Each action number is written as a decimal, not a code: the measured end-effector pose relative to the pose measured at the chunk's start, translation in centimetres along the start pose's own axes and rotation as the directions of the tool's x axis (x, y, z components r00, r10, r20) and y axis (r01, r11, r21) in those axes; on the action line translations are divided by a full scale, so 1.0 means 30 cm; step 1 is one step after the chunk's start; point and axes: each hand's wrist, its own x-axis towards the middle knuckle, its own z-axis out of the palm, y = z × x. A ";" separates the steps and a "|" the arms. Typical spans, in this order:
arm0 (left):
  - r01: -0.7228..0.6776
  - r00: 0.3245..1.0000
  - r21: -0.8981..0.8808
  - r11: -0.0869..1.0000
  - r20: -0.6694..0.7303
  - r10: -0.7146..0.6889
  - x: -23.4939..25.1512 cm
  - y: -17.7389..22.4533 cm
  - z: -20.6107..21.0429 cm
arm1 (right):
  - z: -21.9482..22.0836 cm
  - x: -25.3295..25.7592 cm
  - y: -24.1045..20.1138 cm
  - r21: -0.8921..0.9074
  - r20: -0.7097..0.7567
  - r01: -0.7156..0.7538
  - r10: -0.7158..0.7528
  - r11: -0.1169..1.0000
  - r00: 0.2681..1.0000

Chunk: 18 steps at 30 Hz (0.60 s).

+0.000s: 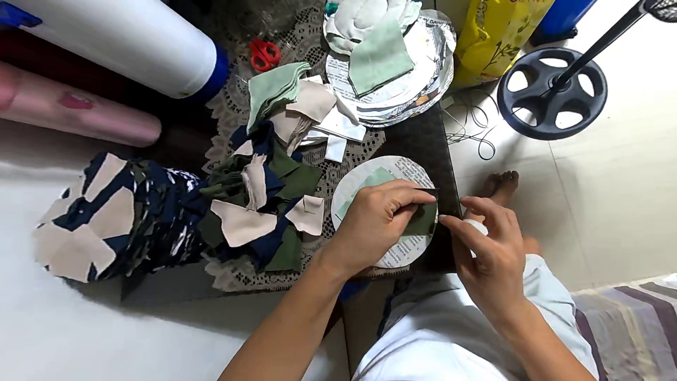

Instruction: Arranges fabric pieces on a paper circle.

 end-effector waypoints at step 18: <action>0.028 0.995 -0.120 0.992 0.097 -0.016 0.002 -0.004 -0.042 | 0.013 -0.009 -0.007 -0.003 -0.017 0.085 -0.085 0.996 0.996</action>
